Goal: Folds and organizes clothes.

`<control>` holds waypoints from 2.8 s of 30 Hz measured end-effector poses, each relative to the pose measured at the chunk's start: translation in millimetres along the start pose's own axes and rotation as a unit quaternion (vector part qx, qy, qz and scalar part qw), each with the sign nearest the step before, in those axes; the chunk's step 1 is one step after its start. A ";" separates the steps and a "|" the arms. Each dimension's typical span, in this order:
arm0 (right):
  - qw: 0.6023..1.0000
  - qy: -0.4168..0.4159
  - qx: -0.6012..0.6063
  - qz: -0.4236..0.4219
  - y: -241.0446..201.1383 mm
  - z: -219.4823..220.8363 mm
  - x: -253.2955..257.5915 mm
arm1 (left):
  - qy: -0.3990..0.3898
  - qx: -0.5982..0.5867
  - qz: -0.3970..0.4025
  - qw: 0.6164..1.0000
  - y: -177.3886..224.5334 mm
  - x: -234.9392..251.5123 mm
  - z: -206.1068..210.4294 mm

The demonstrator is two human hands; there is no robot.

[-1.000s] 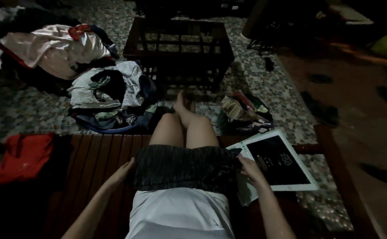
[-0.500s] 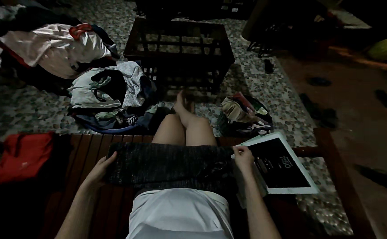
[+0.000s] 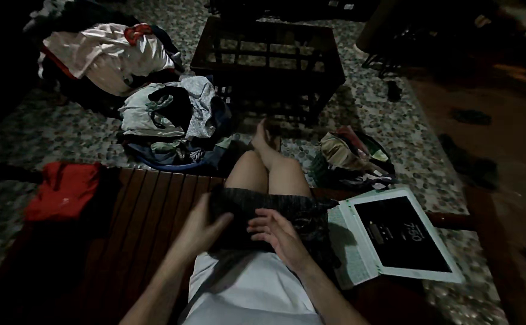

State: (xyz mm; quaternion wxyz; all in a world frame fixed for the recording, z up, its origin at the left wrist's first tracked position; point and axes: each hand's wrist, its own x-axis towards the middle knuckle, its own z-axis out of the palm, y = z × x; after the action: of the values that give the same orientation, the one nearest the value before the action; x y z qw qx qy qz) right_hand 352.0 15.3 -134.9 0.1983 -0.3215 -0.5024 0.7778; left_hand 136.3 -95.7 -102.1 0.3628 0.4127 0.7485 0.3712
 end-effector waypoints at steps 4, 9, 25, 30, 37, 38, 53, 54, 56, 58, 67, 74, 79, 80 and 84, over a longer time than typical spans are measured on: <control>0.991 0.093 -0.065 0.065 21.8 -3.5 34.0 | -0.119 -0.035 0.005 0.992 -2.3 1.6 27.7; 0.983 0.102 -0.111 0.108 27.8 -2.6 38.4 | -0.010 -0.022 -0.117 0.993 -66.2 29.4 7.0; 0.989 0.009 -0.119 0.082 12.2 -0.4 18.8 | 0.106 -0.012 -0.098 0.990 -61.9 -12.2 -129.3; 0.995 0.003 -0.028 0.094 5.0 0.6 25.2 | 0.159 0.064 -0.067 0.983 -27.2 -4.6 -118.8; 0.993 0.009 0.040 0.106 3.2 -15.5 29.4 | 0.135 0.142 -0.078 0.978 13.8 7.4 -89.0; 0.993 0.010 0.058 0.106 2.1 -16.0 29.6 | 0.113 0.152 -0.071 0.979 27.6 8.8 -66.8; 0.936 0.250 -0.245 -0.043 36.3 -38.1 61.2 | -0.020 0.284 0.293 0.913 -34.9 43.7 71.4; 0.910 0.265 -0.316 -0.043 40.5 -36.8 62.8 | -0.009 0.317 0.296 0.901 -42.0 42.5 81.2; 0.845 0.290 -0.438 -0.102 48.3 -28.4 58.7 | 0.008 0.357 0.302 0.884 -48.9 39.3 95.7; 0.770 0.296 -0.518 -0.228 55.1 -21.6 50.8 | 0.046 0.363 0.313 0.877 -53.1 37.7 104.4; 0.901 0.076 -0.423 0.053 23.9 -21.3 39.2 | -0.016 -0.110 -0.141 0.984 -36.2 53.5 47.8; 0.988 0.059 0.109 0.090 -33.7 -40.5 37.6 | -0.114 0.157 0.242 0.951 47.8 16.1 27.0; 0.978 0.031 0.205 0.028 -30.7 -23.2 47.4 | 0.000 0.376 0.457 0.806 22.5 10.0 52.9; 0.978 0.061 0.189 0.061 -26.1 -15.9 50.8 | 0.005 0.397 0.460 0.794 11.5 10.2 56.9; 0.972 0.101 0.186 0.099 -4.2 -0.7 68.0 | 0.017 0.279 0.446 0.850 -28.9 -9.7 54.0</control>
State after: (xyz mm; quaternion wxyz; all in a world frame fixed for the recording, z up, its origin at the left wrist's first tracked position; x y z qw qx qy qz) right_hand 303.8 60.5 -151.8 0.2258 -0.4038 -0.2916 0.8372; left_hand 176.0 -101.6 -149.5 0.0149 0.7795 0.5622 0.2758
